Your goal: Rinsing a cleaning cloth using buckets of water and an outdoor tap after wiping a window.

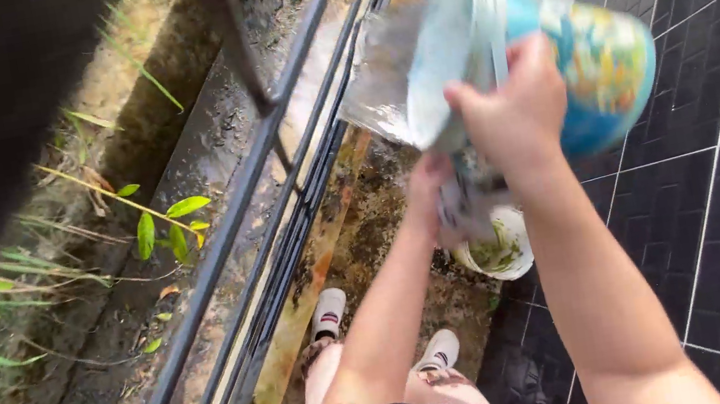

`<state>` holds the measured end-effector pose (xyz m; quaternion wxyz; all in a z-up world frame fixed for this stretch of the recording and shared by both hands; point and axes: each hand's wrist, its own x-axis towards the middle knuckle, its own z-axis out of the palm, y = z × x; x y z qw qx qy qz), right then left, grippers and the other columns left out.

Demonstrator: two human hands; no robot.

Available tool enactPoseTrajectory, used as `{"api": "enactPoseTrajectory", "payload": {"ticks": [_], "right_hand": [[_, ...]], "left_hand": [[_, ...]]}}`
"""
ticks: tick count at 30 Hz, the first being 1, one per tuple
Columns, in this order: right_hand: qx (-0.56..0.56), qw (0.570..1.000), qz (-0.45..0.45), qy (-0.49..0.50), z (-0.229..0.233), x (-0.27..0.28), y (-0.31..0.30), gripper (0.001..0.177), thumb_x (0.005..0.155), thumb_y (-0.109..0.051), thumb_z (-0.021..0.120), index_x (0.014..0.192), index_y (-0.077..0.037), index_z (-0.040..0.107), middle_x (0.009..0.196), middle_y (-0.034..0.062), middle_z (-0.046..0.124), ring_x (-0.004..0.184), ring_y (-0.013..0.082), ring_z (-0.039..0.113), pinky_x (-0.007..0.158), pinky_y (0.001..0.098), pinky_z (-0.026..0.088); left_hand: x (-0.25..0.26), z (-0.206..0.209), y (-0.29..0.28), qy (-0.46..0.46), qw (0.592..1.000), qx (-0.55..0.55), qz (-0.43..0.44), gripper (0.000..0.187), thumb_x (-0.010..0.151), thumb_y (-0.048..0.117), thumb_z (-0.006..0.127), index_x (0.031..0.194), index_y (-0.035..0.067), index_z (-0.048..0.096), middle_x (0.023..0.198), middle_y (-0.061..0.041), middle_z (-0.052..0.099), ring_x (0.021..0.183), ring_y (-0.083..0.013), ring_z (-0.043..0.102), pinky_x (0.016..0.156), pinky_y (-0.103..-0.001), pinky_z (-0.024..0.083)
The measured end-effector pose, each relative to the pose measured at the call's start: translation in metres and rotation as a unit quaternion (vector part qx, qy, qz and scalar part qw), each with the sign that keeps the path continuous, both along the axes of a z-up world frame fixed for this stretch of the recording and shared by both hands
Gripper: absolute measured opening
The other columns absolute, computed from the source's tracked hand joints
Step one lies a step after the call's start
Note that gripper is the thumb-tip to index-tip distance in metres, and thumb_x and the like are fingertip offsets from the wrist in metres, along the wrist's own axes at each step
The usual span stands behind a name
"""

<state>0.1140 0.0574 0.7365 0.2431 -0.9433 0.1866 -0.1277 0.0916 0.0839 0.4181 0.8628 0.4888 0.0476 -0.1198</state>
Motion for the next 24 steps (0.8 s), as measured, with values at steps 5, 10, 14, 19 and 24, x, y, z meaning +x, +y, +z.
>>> {"api": "enactPoseTrajectory", "payload": {"ticks": [5, 10, 14, 19, 24], "right_hand": [[-0.052, 0.986, 0.048, -0.152, 0.050, 0.046, 0.026, 0.064, 0.078, -0.036, 0.100, 0.099, -0.008, 0.047, 0.088, 0.0056, 0.056, 0.072, 0.0237, 0.056, 0.062, 0.0403, 0.045], [0.141, 0.969, -0.015, -0.201, 0.082, 0.035, -0.063, 0.053, 0.077, -0.026, 0.099, 0.103, -0.013, 0.055, 0.092, 0.0007, 0.073, 0.068, 0.0096, 0.068, 0.052, 0.0266, 0.049], [0.572, 0.805, -0.057, -0.147, 0.040, -0.021, -0.174, 0.018, 0.093, -0.014, 0.078, 0.102, -0.015, 0.062, 0.093, -0.0012, 0.072, 0.074, 0.0140, 0.068, 0.056, 0.0253, 0.045], [0.639, 0.744, -0.118, -0.155, -0.065, -0.151, -0.273, 0.022, 0.093, -0.018, 0.069, 0.116, -0.018, 0.069, 0.121, 0.0004, 0.077, 0.106, 0.0180, 0.074, 0.079, 0.0272, 0.056], [0.489, 0.820, -0.245, -0.167, -0.130, -0.215, -0.308, 0.022, 0.092, -0.003, 0.075, 0.097, -0.012, 0.056, 0.088, -0.0006, 0.065, 0.058, 0.0024, 0.051, 0.047, 0.0148, 0.035]], "left_hand": [[0.074, 0.141, 0.034, 0.009, 0.990, -0.137, -0.024, 0.052, 0.085, 0.032, 0.074, 0.123, -0.002, 0.067, 0.107, -0.017, 0.073, 0.096, -0.0333, 0.069, 0.088, -0.044, 0.057], [0.079, 0.183, 0.015, -0.083, 0.978, -0.183, -0.057, 0.056, 0.089, 0.017, 0.076, 0.139, 0.001, 0.055, 0.138, -0.015, 0.060, 0.125, -0.0270, 0.058, 0.109, -0.041, 0.048], [0.037, 0.246, 0.037, -0.077, 0.986, -0.055, -0.138, 0.087, 0.086, 0.018, 0.076, 0.160, 0.015, 0.030, 0.169, -0.016, 0.030, 0.156, -0.0300, 0.032, 0.125, -0.050, 0.035], [-0.028, 0.261, 0.032, 0.001, 0.961, 0.051, -0.274, 0.084, 0.093, 0.011, 0.064, 0.162, 0.007, 0.017, 0.170, -0.013, 0.023, 0.144, -0.0274, 0.043, 0.113, -0.035, 0.044], [-0.081, 0.137, 0.021, 0.068, 0.958, 0.124, -0.251, 0.072, 0.091, 0.016, 0.067, 0.156, 0.003, 0.039, 0.152, -0.017, 0.054, 0.136, -0.0288, 0.059, 0.112, -0.040, 0.052]]}}
